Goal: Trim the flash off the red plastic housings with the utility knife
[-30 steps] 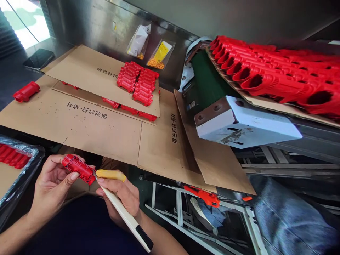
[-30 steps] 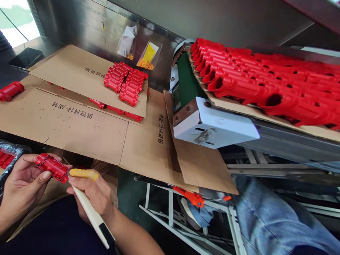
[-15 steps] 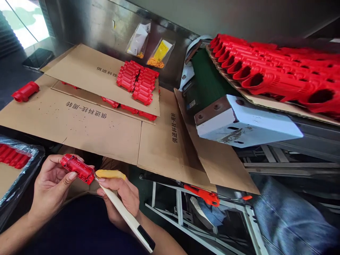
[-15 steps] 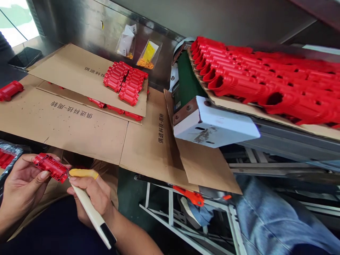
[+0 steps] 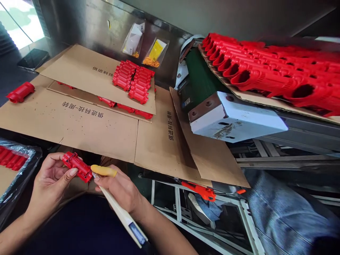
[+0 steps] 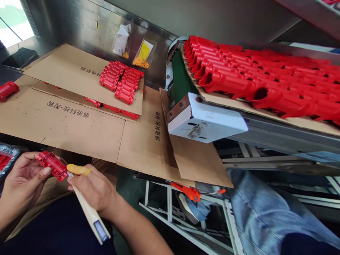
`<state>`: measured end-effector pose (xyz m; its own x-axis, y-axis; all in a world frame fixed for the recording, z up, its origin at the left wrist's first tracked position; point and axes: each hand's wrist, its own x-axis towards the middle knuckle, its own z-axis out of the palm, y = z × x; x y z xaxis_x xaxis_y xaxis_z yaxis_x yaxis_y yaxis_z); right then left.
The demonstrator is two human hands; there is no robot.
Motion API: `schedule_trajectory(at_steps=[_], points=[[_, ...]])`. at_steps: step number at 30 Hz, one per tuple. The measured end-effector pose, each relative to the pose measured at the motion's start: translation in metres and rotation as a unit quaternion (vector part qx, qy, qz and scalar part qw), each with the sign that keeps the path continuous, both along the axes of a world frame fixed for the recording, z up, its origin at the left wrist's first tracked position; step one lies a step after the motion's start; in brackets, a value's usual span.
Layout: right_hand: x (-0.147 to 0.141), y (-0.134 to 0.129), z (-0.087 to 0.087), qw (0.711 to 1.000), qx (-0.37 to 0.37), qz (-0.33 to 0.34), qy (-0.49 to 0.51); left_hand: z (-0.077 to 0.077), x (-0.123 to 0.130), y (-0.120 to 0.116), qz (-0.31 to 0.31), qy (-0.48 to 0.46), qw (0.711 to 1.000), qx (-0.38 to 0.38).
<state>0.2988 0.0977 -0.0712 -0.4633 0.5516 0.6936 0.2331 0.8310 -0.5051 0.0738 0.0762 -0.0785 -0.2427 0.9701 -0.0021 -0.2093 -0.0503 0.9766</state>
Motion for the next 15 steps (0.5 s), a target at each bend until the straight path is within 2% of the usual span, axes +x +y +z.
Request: schedule_trajectory(at_steps=[2, 6, 11, 13, 15], points=[[0.0036, 0.0046, 0.0023, 0.998, 0.042, 0.006, -0.050, -0.0010, -0.0011, -0.0005, -0.019, -0.013, 1.000, -0.003], [0.0022, 0.0072, 0.0010, 0.999, 0.033, 0.013, -0.017, -0.0015, -0.0022, -0.0014, -0.018, -0.011, 1.000, -0.008], [-0.0028, 0.0063, -0.0025, 0.997, 0.042, 0.007, -0.070, 0.0002, -0.0041, 0.0011, -0.023, -0.024, 0.999, -0.039], [-0.0035, 0.0064, -0.0044, 1.000, 0.006, 0.018, -0.022, 0.0014, -0.0048, 0.0022, -0.035, -0.032, 0.998, -0.046], [-0.0044, 0.0065, -0.0067, 0.993, -0.098, 0.025, 0.058, 0.0025, -0.0053, 0.0024, -0.042, -0.029, 0.998, -0.038]])
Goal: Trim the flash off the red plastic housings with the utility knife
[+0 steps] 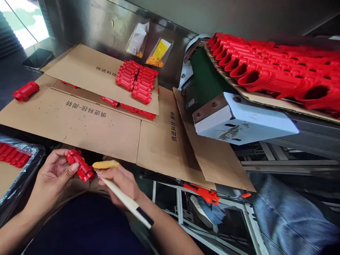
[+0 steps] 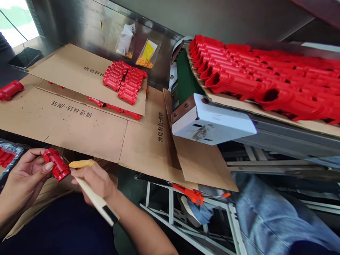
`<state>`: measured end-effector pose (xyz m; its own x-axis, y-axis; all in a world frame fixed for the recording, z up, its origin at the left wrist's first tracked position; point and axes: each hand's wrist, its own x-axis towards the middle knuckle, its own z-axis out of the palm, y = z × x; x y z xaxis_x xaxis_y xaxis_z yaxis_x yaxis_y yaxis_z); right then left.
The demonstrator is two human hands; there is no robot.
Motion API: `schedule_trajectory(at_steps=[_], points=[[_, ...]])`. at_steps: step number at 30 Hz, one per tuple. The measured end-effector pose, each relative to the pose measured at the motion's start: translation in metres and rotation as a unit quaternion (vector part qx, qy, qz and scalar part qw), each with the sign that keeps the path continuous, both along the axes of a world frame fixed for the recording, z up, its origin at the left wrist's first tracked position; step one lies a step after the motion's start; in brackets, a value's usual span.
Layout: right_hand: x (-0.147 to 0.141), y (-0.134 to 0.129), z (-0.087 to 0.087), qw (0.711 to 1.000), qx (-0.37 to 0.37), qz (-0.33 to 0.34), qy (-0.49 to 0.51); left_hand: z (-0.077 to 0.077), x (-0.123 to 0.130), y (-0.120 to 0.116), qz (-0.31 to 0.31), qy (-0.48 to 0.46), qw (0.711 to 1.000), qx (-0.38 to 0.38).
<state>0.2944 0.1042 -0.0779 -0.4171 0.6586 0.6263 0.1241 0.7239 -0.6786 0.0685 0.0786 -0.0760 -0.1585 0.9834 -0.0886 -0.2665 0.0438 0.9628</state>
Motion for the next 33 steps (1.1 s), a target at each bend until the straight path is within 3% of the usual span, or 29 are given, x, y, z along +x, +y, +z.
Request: schedule_trajectory(at_steps=[2, 5, 9, 12, 17, 23, 26, 28, 29, 30, 32, 33], points=[[-0.002, 0.000, -0.003, 0.983, -0.168, 0.013, 0.079, 0.000, 0.000, -0.001, -0.005, 0.008, 1.000, 0.013], [-0.010, 0.002, -0.006, 0.905, -0.377, 0.054, 0.189, 0.000, -0.001, -0.002, -0.011, 0.017, 0.999, 0.029], [-0.024, 0.006, -0.008, 0.818, -0.481, 0.104, 0.299, 0.002, 0.000, -0.002, -0.004, 0.064, 0.996, 0.059], [-0.030, 0.006, -0.007, 0.784, -0.505, 0.138, 0.334, 0.006, 0.001, -0.001, 0.014, 0.084, 0.992, 0.088], [-0.028, 0.004, -0.005, 0.789, -0.496, 0.178, 0.315, 0.011, 0.003, -0.003, 0.017, 0.075, 0.992, 0.099], [-0.029, 0.000, -0.003, 0.790, -0.497, 0.159, 0.322, 0.007, 0.004, -0.005, 0.045, 0.142, 0.979, 0.137], [-0.024, -0.008, 0.003, 0.778, -0.476, 0.296, 0.284, 0.004, 0.003, -0.006, 0.049, 0.142, 0.981, 0.125], [-0.017, -0.013, 0.009, 0.796, -0.416, 0.384, 0.215, 0.003, 0.001, -0.006, 0.035, 0.104, 0.990, 0.094], [-0.013, -0.013, 0.010, 0.827, -0.376, 0.372, 0.188, 0.003, 0.000, -0.006, 0.026, 0.077, 0.993, 0.080], [-0.009, -0.013, 0.011, 0.873, -0.333, 0.311, 0.172, 0.002, -0.001, -0.006, 0.019, 0.049, 0.996, 0.069], [-0.005, -0.011, 0.009, 0.956, -0.229, 0.103, 0.153, 0.001, -0.002, -0.005, 0.009, 0.005, 0.999, 0.053], [-0.004, -0.010, 0.007, 0.976, -0.174, 0.011, 0.134, 0.001, -0.002, -0.005, 0.006, -0.010, 0.999, 0.045]])
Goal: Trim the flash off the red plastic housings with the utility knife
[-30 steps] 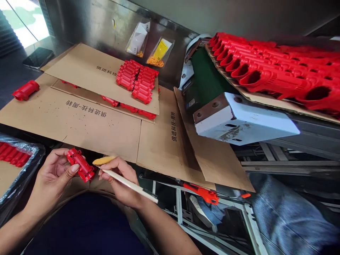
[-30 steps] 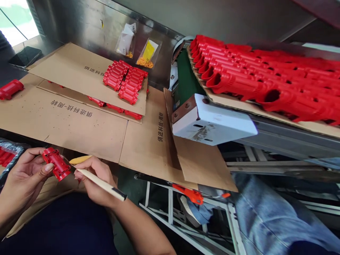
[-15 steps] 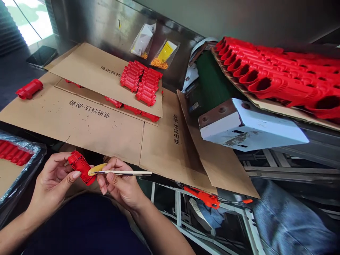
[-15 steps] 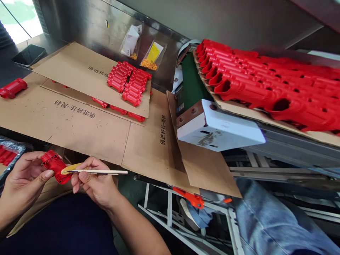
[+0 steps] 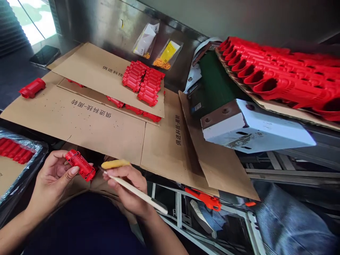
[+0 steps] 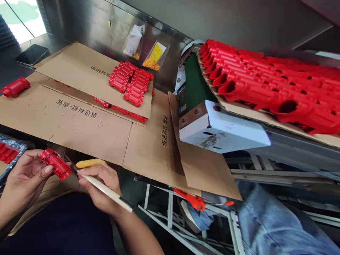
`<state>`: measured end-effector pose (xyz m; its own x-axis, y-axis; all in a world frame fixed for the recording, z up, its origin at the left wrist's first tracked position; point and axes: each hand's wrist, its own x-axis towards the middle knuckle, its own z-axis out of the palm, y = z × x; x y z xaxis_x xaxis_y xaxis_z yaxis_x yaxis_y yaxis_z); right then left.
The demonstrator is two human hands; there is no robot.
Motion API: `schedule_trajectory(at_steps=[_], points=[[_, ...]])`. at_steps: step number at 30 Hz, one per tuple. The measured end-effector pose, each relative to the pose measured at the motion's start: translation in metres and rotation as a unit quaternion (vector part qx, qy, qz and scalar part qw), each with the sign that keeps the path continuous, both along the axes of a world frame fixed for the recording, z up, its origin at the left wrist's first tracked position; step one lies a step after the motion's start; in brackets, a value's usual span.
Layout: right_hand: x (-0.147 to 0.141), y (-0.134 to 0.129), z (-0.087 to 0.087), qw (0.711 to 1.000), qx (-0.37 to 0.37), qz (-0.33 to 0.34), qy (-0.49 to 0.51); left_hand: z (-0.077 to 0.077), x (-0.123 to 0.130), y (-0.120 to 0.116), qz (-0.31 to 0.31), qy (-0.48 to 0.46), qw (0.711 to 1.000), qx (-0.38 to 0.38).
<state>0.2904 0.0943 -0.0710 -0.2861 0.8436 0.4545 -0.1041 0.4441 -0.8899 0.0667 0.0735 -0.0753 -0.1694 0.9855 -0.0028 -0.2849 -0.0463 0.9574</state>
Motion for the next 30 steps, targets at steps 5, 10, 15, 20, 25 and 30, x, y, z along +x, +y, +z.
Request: schedule_trajectory(at_steps=[5, 10, 15, 20, 25, 30], points=[[-0.009, 0.003, -0.010, 0.981, 0.170, -0.074, -0.063, 0.000, 0.001, -0.002, 0.002, -0.022, 1.000, -0.020], [-0.023, 0.003, -0.008, 0.980, 0.169, -0.100, -0.042, 0.005, 0.003, -0.006, -0.006, 0.064, 0.998, -0.006], [-0.033, 0.005, -0.007, 0.976, 0.192, -0.096, -0.032, 0.011, 0.007, -0.006, -0.001, 0.111, 0.993, 0.027], [-0.033, 0.003, -0.008, 0.977, 0.184, -0.102, -0.047, 0.014, 0.010, -0.004, 0.008, 0.128, 0.991, 0.039], [-0.032, 0.002, -0.011, 0.977, 0.182, -0.100, -0.055, 0.015, 0.010, -0.003, 0.007, 0.127, 0.991, 0.046], [-0.037, -0.002, -0.012, 0.972, 0.192, -0.128, -0.049, 0.012, 0.013, -0.005, 0.012, 0.135, 0.989, 0.061]])
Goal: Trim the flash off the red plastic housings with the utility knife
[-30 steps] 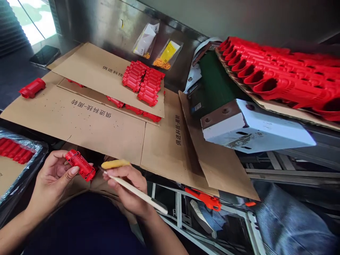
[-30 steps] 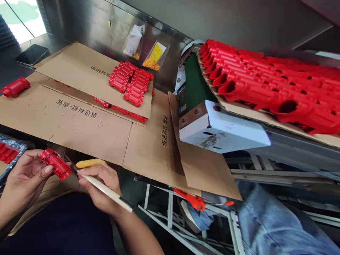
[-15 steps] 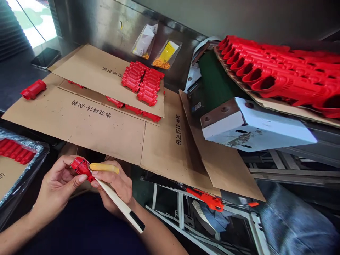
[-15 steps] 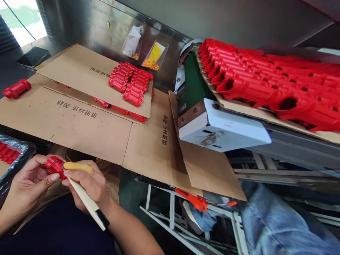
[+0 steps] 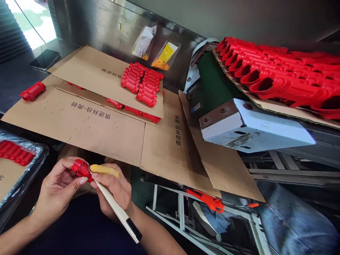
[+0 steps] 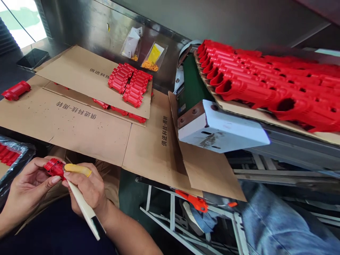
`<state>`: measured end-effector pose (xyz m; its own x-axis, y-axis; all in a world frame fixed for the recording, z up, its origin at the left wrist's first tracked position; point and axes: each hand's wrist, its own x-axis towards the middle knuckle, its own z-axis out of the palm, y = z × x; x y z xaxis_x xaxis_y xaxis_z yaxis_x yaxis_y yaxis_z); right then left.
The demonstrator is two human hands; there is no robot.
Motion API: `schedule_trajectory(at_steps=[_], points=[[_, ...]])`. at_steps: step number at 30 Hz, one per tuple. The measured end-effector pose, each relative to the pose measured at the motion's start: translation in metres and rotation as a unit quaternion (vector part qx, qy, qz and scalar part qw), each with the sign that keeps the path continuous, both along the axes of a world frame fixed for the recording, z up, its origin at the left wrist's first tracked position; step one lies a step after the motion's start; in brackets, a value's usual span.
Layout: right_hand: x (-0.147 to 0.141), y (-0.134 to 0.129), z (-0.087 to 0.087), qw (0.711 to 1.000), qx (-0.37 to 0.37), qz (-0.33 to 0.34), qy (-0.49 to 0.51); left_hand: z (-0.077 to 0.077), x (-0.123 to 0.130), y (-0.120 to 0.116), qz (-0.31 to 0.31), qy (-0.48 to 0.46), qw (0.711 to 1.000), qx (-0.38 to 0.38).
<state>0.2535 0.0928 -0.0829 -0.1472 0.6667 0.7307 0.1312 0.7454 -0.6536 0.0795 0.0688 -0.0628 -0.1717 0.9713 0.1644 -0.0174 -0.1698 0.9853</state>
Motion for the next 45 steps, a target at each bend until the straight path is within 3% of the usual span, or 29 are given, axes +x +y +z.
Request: schedule_trajectory(at_steps=[6, 11, 14, 18, 21, 24, 26, 27, 29, 32, 34, 37, 45], points=[[-0.001, -0.006, 0.002, 1.000, 0.000, -0.020, 0.001, -0.004, 0.003, -0.003, 0.008, -0.007, 1.000, -0.012], [0.005, -0.005, 0.005, 0.999, -0.031, 0.016, 0.011, -0.003, 0.000, -0.003, 0.001, -0.030, 0.999, -0.028], [0.014, -0.004, 0.008, 0.995, -0.093, -0.003, 0.022, -0.001, -0.001, -0.003, -0.027, -0.104, 0.992, -0.060], [0.027, 0.005, 0.016, 0.981, -0.189, -0.044, 0.001, 0.002, -0.002, -0.005, -0.071, -0.239, 0.953, -0.171], [0.029, 0.016, 0.022, 0.946, -0.321, 0.027, -0.024, 0.005, -0.007, -0.006, -0.106, -0.251, 0.928, -0.254], [0.025, 0.024, 0.024, 0.872, -0.471, 0.132, 0.008, 0.010, -0.009, -0.007, -0.151, -0.269, 0.910, -0.278], [0.021, 0.023, 0.023, 0.830, -0.532, 0.164, 0.034, 0.015, -0.007, -0.009, -0.137, -0.268, 0.920, -0.252], [0.020, 0.021, 0.023, 0.825, -0.539, 0.165, 0.037, 0.017, -0.005, -0.009, -0.114, -0.247, 0.934, -0.231], [0.020, 0.015, 0.022, 0.863, -0.485, 0.141, 0.002, 0.020, -0.001, -0.009, -0.051, -0.189, 0.959, -0.203], [0.025, 0.007, 0.023, 0.961, -0.258, 0.057, -0.081, 0.021, 0.003, -0.006, 0.005, -0.179, 0.967, -0.182], [0.030, 0.004, 0.023, 0.988, -0.119, 0.034, -0.088, 0.020, 0.003, -0.004, 0.003, -0.210, 0.962, -0.176], [0.034, 0.002, 0.021, 0.996, -0.029, 0.060, -0.061, 0.020, 0.003, -0.003, -0.003, -0.224, 0.957, -0.183], [0.026, 0.002, 0.013, 0.997, -0.008, 0.068, -0.025, 0.005, -0.007, -0.003, -0.045, -0.198, 0.968, -0.148]])
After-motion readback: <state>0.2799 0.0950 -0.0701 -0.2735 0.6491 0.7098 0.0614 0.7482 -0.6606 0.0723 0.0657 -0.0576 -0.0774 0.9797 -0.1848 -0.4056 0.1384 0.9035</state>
